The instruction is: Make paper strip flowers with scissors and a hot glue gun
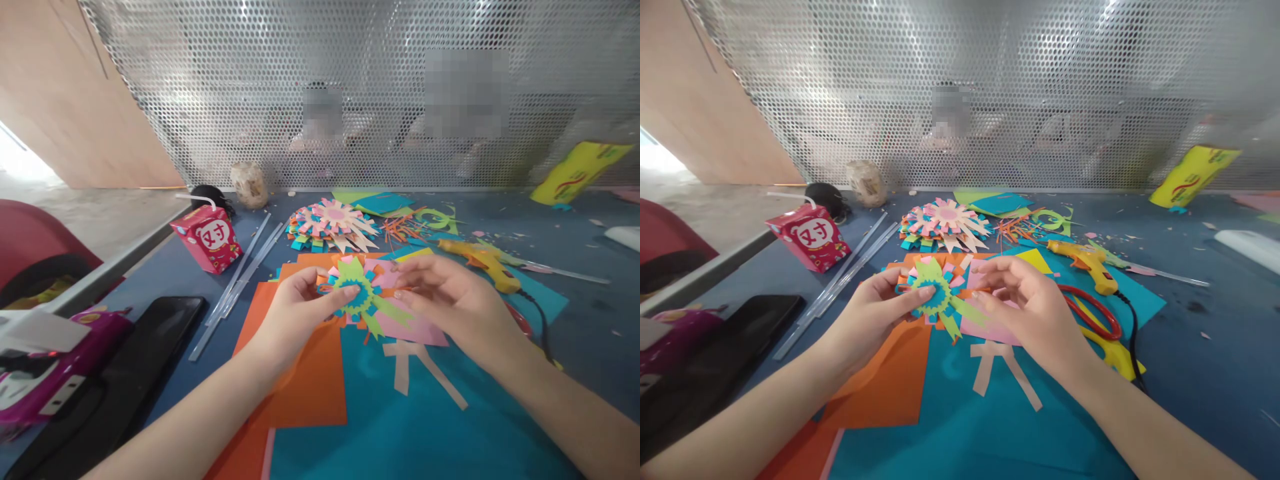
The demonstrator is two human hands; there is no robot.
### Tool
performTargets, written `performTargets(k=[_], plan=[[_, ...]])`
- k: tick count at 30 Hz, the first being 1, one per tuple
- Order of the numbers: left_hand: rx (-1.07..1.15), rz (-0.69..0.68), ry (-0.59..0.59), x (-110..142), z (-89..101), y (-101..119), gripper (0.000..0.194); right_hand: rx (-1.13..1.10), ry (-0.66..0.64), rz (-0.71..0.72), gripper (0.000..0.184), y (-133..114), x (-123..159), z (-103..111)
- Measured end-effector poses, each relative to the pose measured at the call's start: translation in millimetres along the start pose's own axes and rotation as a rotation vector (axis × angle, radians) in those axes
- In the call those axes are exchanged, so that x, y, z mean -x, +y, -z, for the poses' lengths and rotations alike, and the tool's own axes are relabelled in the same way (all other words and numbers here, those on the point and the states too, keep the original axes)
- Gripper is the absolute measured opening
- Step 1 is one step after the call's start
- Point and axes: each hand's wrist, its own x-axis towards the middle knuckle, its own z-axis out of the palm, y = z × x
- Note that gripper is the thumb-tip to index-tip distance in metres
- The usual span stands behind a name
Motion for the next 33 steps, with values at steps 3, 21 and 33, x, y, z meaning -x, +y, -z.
performTargets(k=[3,21,33], plan=[[-0.03,0.001,0.019,-0.6,1.0,-0.8,0.03,-0.008,0.0,-0.013,0.022,0.7,0.3,-0.8],[-0.077,-0.008,-0.007,-2.1,2.7,-1.7,0.027,0.013,-0.043,-0.043,0.029,-2.7,2.4,-0.2],[-0.017,-0.068,-0.007,-1.7,2.5,-2.4,0.025,-0.023,-0.018,-0.055,0.025,-3.6,1.7,-0.7]])
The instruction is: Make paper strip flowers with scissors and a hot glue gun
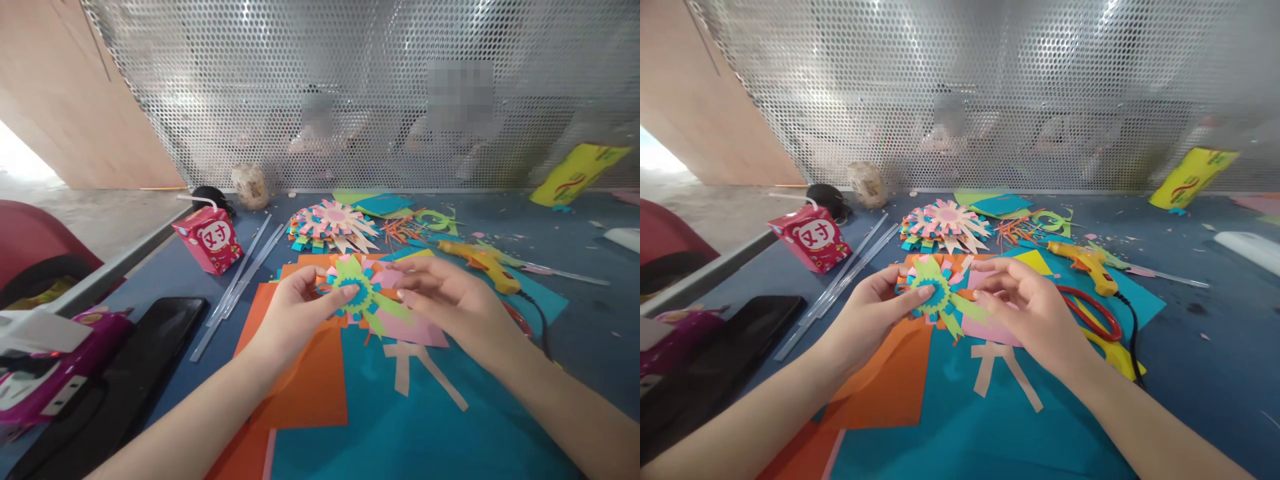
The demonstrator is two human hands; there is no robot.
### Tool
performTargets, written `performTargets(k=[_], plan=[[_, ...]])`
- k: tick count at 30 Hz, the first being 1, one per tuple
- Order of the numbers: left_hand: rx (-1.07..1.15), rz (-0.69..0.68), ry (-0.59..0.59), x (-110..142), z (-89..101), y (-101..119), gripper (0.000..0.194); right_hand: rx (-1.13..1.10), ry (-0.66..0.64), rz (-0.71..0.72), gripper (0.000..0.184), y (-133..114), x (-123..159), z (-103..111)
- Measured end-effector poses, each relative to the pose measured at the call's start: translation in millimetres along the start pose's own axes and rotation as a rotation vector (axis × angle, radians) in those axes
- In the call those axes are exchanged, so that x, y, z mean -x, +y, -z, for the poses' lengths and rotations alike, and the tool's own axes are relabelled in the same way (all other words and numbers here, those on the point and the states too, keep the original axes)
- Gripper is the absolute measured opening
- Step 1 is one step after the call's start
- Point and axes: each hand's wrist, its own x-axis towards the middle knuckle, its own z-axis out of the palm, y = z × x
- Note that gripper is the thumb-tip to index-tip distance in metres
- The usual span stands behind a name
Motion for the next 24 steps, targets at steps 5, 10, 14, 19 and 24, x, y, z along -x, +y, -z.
performTargets(k=[5,10,14,19,24], plan=[[-0.05,-0.048,0.012,-0.8,-1.1,-0.2,0.025,-0.025,0.016,-0.007,0.022,-3.0,0.5,-1.3],[-0.13,-0.108,0.013,0.1,0.1,3.0,0.028,-0.002,0.062,0.027,0.017,-2.4,0.9,0.9],[-0.116,-0.163,-0.004,-1.1,1.4,4.6,0.024,-0.019,0.106,0.108,0.014,3.9,-1.7,6.2],[-0.131,-0.211,-0.012,0.1,1.1,4.8,0.019,-0.186,0.171,0.197,0.008,7.5,-3.5,10.2],[-0.441,-0.645,-0.107,4.6,9.8,8.1,0.008,0.113,0.277,0.222,0.01,0.8,-6.0,16.6]])
